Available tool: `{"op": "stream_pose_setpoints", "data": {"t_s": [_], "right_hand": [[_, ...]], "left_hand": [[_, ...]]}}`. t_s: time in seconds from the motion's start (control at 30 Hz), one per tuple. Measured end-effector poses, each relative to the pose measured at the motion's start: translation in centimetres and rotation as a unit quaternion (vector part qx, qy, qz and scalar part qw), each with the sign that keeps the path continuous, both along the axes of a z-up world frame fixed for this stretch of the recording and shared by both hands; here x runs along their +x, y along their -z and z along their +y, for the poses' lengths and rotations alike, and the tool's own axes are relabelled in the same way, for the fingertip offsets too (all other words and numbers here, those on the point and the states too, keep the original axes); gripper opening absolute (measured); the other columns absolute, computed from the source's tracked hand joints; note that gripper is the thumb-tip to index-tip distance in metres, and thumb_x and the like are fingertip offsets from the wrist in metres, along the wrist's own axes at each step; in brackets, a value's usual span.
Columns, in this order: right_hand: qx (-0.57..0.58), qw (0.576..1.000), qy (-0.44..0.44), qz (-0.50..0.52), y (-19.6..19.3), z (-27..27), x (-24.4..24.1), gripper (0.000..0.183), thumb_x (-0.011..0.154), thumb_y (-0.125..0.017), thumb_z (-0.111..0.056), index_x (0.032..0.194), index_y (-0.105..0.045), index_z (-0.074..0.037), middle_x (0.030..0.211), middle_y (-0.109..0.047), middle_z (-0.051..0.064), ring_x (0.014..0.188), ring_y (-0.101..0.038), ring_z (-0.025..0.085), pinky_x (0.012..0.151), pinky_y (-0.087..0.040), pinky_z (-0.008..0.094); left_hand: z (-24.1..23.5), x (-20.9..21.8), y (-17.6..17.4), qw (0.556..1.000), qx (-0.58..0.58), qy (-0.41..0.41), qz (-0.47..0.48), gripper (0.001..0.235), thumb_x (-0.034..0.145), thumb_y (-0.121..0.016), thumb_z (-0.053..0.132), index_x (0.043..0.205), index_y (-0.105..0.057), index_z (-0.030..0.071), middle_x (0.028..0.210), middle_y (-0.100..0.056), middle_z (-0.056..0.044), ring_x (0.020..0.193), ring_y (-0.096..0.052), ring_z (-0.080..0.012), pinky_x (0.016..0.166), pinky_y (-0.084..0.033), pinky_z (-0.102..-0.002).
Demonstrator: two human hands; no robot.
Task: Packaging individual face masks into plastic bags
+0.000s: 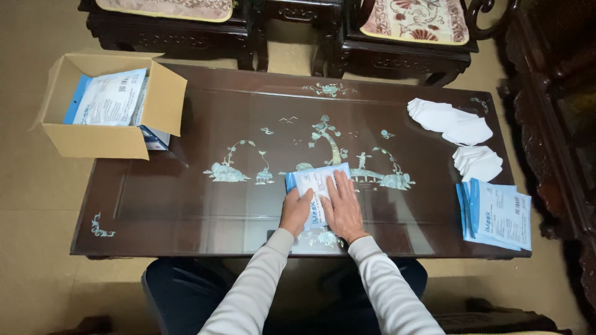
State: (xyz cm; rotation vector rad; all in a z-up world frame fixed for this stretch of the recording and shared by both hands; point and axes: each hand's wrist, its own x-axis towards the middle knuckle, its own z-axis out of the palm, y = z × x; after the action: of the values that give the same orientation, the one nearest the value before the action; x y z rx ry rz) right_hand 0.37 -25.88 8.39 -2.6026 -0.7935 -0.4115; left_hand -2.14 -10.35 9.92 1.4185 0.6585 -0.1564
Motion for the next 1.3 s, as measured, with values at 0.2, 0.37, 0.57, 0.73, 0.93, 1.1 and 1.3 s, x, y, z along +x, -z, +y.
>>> {"op": "stream_pose_setpoints", "data": {"t_s": [0.2,0.37,0.57,0.73,0.93,1.1,1.3], "right_hand": [[-0.014,1.0,0.004,0.0,0.3,0.0,0.1,0.056,0.107,-0.046,-0.041,0.153,-0.046,-0.009,0.162,-0.037,0.02,0.152,-0.032,0.037,0.127,-0.02,0.049],[-0.073,0.997,0.022,-0.01,0.6,0.2,0.1,0.053,0.105,-0.051,-0.039,0.149,-0.053,-0.01,0.155,-0.048,0.019,0.147,-0.043,0.033,0.125,-0.027,0.047],[-0.076,0.99,0.097,0.073,2.0,0.6,0.5,0.059,0.108,-0.041,-0.048,0.152,-0.051,-0.009,0.16,-0.043,0.018,0.152,-0.036,0.032,0.129,-0.022,0.046],[0.004,0.989,0.133,0.067,1.3,-3.5,0.6,0.058,0.107,-0.039,-0.034,0.147,-0.049,0.006,0.156,-0.041,0.029,0.148,-0.034,0.041,0.12,-0.022,0.058],[-0.083,0.984,0.156,0.025,1.8,-4.1,-0.3,0.069,0.101,-0.043,-0.05,0.149,-0.051,-0.002,0.161,-0.04,0.03,0.153,-0.033,0.047,0.123,-0.025,0.064],[-0.081,0.982,0.167,-0.018,2.3,-4.2,-0.1,0.067,0.095,-0.051,-0.049,0.144,-0.058,-0.005,0.158,-0.047,0.026,0.149,-0.041,0.043,0.119,-0.035,0.065],[-0.043,0.977,0.194,-0.081,4.0,-3.6,0.1,0.066,0.088,-0.062,-0.046,0.142,-0.064,-0.009,0.158,-0.054,0.021,0.148,-0.051,0.041,0.118,-0.043,0.062]], "left_hand": [[0.2,0.2,-0.8,0.998,0.026,0.034,0.04,0.064,0.099,-0.063,0.042,0.144,-0.054,-0.003,0.137,-0.062,-0.023,0.133,-0.055,-0.038,0.105,-0.047,-0.052],[1.3,-0.6,1.0,0.969,0.243,0.041,-0.01,0.049,0.091,-0.07,0.049,0.096,-0.067,0.001,0.092,-0.07,-0.023,0.098,-0.066,-0.0465,0.081,-0.049,-0.056],[2.3,-1.1,-3.5,0.974,0.221,0.035,0.022,0.085,0.088,-0.075,0.036,0.154,-0.035,0.001,0.141,-0.055,-0.029,0.133,-0.053,-0.0445,0.111,-0.043,-0.054],[6.3,0.9,-1.3,0.96,0.273,0.061,-0.008,0.024,0.093,-0.062,0.038,0.1,-0.052,0.018,0.093,-0.069,-0.019,0.091,-0.064,-0.0484,0.074,-0.046,-0.056],[33.6,5.4,-6.8,0.85,0.431,-0.184,-0.24,0.015,0.102,-0.056,0.016,0.094,-0.065,0.008,0.086,-0.065,-0.01,0.079,-0.058,-0.0219,0.074,-0.048,-0.042],[51.6,7.4,-11.0,0.814,0.473,-0.269,-0.202,0.017,0.089,-0.066,0.018,0.084,-0.051,0.012,0.08,-0.054,-0.003,0.077,-0.05,-0.0206,0.071,-0.04,-0.044],[52.6,9.5,-10.0,0.834,0.534,-0.1,-0.099,0.048,0.082,-0.073,0.01,0.127,-0.061,0.003,0.113,-0.062,-0.021,0.101,-0.06,-0.0406,0.086,-0.048,-0.055]]}}
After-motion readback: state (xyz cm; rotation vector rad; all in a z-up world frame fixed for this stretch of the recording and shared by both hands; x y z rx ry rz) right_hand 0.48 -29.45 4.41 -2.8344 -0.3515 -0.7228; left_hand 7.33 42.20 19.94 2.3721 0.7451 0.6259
